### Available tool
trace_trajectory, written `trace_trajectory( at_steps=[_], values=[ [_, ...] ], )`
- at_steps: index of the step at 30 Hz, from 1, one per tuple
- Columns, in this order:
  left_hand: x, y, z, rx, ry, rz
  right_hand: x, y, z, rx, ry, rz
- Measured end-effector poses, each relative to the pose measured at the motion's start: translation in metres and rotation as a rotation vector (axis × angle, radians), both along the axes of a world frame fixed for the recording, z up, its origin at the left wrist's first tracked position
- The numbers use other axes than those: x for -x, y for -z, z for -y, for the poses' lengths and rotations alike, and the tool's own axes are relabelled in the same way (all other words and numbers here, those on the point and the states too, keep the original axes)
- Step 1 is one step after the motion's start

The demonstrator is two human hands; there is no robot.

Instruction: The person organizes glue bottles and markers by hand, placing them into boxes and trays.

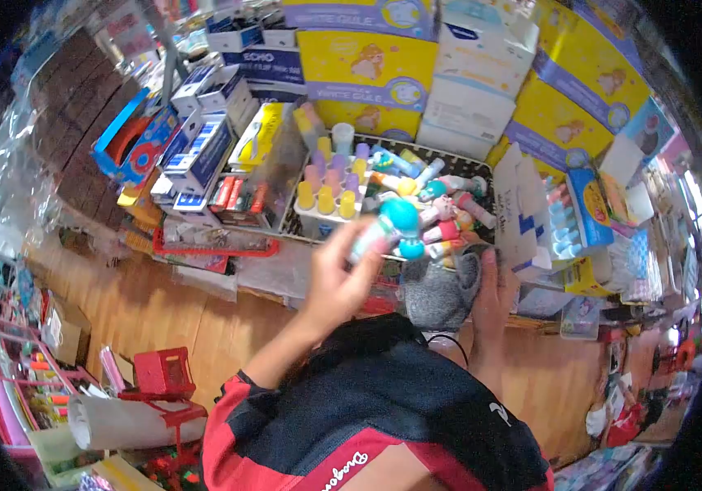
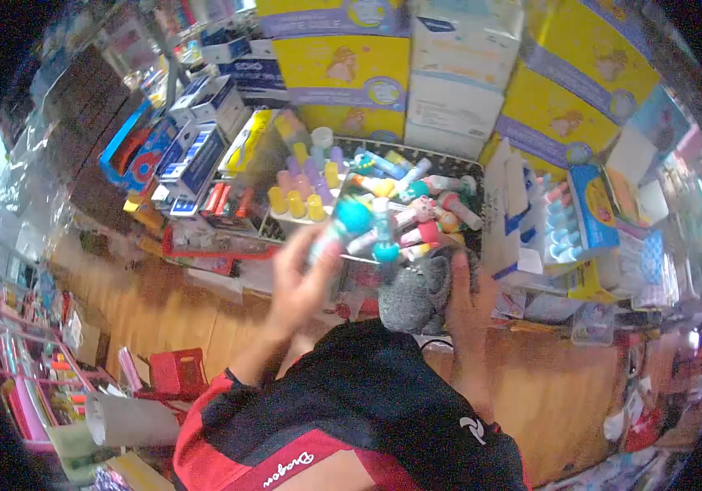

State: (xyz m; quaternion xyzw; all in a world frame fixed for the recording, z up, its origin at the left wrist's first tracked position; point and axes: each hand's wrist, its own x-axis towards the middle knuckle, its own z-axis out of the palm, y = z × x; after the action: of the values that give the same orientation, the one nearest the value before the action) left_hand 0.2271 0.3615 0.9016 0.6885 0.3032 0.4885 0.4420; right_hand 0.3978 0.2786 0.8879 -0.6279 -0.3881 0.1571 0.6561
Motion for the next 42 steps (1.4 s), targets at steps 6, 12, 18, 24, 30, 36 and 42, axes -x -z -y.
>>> trace_trajectory(
  at_steps=[6, 12, 18, 24, 30, 36, 42],
  values=[
    [-0.029, -0.041, -0.041, -0.437, -0.224, -0.062, -0.001, 0.012, 0.013, 0.183, -0.058, 0.219],
    [-0.059, -0.039, -0.059, -0.671, -0.209, -0.368, -0.01, 0.017, 0.013, 0.17, -0.06, 0.153],
    [-0.041, -0.055, -0.063, -0.689, -0.12, -0.365, -0.016, 0.021, 0.012, 0.165, -0.062, 0.1],
    [-0.066, -0.13, -0.093, -0.967, -0.122, -0.467, -0.017, 0.024, 0.012, 0.162, -0.088, 0.06],
    [-0.17, -0.182, -0.173, -1.199, -0.074, -0.646, -0.019, 0.019, 0.013, 0.169, -0.119, 0.142],
    [-0.227, -0.195, -0.22, -1.027, 0.003, -1.08, -0.034, 0.025, 0.017, 0.252, -0.192, 0.299],
    [-0.219, -0.201, -0.215, -0.884, 0.324, -1.094, -0.042, 0.02, 0.017, 0.164, -0.446, 0.265]
  ],
)
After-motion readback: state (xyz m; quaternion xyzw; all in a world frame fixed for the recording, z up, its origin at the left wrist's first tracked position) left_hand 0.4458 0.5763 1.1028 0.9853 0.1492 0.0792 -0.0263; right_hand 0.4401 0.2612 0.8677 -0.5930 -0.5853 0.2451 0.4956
